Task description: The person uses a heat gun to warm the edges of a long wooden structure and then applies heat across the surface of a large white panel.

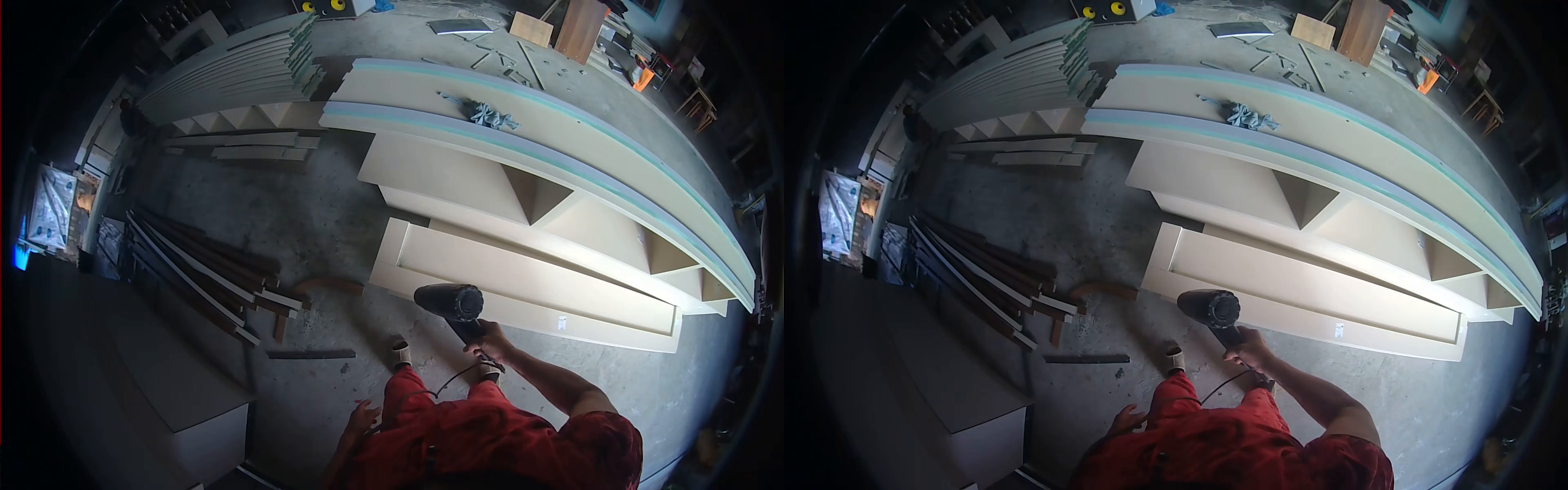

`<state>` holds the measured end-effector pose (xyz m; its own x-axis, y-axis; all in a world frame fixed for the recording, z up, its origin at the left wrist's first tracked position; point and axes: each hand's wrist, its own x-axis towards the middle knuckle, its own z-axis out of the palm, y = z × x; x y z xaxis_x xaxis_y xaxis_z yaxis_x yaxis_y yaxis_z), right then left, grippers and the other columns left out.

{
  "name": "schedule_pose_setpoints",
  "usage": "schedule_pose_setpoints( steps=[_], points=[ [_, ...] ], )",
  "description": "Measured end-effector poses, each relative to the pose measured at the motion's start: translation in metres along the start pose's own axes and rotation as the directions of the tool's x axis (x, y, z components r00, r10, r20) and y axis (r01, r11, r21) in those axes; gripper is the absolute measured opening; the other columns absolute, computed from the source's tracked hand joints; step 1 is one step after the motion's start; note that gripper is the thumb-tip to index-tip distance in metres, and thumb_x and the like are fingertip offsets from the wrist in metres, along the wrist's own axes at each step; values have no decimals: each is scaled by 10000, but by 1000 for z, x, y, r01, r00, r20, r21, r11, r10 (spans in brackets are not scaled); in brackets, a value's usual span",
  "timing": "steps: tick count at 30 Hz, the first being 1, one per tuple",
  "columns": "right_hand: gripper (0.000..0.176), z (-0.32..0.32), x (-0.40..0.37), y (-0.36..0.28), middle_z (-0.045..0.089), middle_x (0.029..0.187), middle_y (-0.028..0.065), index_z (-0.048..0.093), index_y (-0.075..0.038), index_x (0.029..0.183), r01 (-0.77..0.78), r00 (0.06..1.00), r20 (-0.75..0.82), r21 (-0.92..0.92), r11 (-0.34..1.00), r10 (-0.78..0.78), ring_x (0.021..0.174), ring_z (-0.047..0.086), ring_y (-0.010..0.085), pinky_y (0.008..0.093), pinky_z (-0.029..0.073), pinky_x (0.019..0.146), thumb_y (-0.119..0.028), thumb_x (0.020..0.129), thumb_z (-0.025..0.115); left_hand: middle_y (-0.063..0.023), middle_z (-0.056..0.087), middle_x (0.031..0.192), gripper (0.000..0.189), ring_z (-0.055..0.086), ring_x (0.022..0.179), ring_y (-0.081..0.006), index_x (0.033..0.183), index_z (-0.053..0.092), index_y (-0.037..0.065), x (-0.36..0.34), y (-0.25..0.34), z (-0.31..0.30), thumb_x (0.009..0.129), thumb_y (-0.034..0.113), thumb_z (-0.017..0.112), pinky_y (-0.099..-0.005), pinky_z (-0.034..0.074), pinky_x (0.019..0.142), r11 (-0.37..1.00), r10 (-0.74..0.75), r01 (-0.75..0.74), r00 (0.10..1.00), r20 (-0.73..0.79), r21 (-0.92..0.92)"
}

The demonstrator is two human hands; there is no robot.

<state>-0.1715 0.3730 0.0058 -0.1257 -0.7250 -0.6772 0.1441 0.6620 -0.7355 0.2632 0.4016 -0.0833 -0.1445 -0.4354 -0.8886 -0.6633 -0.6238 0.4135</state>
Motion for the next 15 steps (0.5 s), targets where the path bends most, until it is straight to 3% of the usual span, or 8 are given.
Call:
schedule_pose_setpoints(
  steps=[1,3,6,9,13,15],
  points=[
    [347,6,-6,-19,569,692,44,566,25,912,43,999,19,13,999,-44,527,564,120,249,479,471,25,601,720,-135,663,954,701,644,857,-183,1310,375,-26,7,-11,-12,807,355,681,-302,510,745,1000,14,-14,1000,-4,-3],
    [350,23,-17,-47,566,683,41,560,30,907,78,997,23,-4,997,-78,526,567,121,251,474,468,44,595,718,-129,655,981,660,641,793,-177,1306,394,-1,18,-48,-35,804,317,683,-296,511,705,971,235,-235,972,-1,-41],
    [339,56,-22,-72,565,654,46,552,33,889,145,989,23,114,983,-148,519,568,124,250,465,467,74,588,704,-128,654,981,659,640,794,-178,1306,396,2,3,-92,-67,804,317,683,-299,512,703,977,204,-206,979,-25,-61],
    [334,89,-21,-98,581,668,52,548,29,916,236,971,12,99,967,-239,533,586,119,239,473,483,11,621,703,-127,652,982,657,639,795,-180,1305,398,6,-41,-147,-73,803,318,683,-303,512,701,988,119,-122,992,-42,-95],
    [327,127,-18,-143,593,679,53,559,31,902,272,959,33,161,949,-281,545,595,118,238,479,506,-7,613,708,-126,649,983,654,636,798,-182,1305,401,12,-53,-156,-90,801,318,684,-309,512,699,987,89,-100,992,-88,-123],
    [132,144,-15,-169,573,588,33,561,-13,700,282,957,16,195,939,-291,510,544,96,244,416,487,31,609,645,-125,648,983,652,635,799,-183,1305,403,15,-46,-151,-99,800,318,684,-312,513,698,985,87,-104,989,-122,-136]
  ],
)
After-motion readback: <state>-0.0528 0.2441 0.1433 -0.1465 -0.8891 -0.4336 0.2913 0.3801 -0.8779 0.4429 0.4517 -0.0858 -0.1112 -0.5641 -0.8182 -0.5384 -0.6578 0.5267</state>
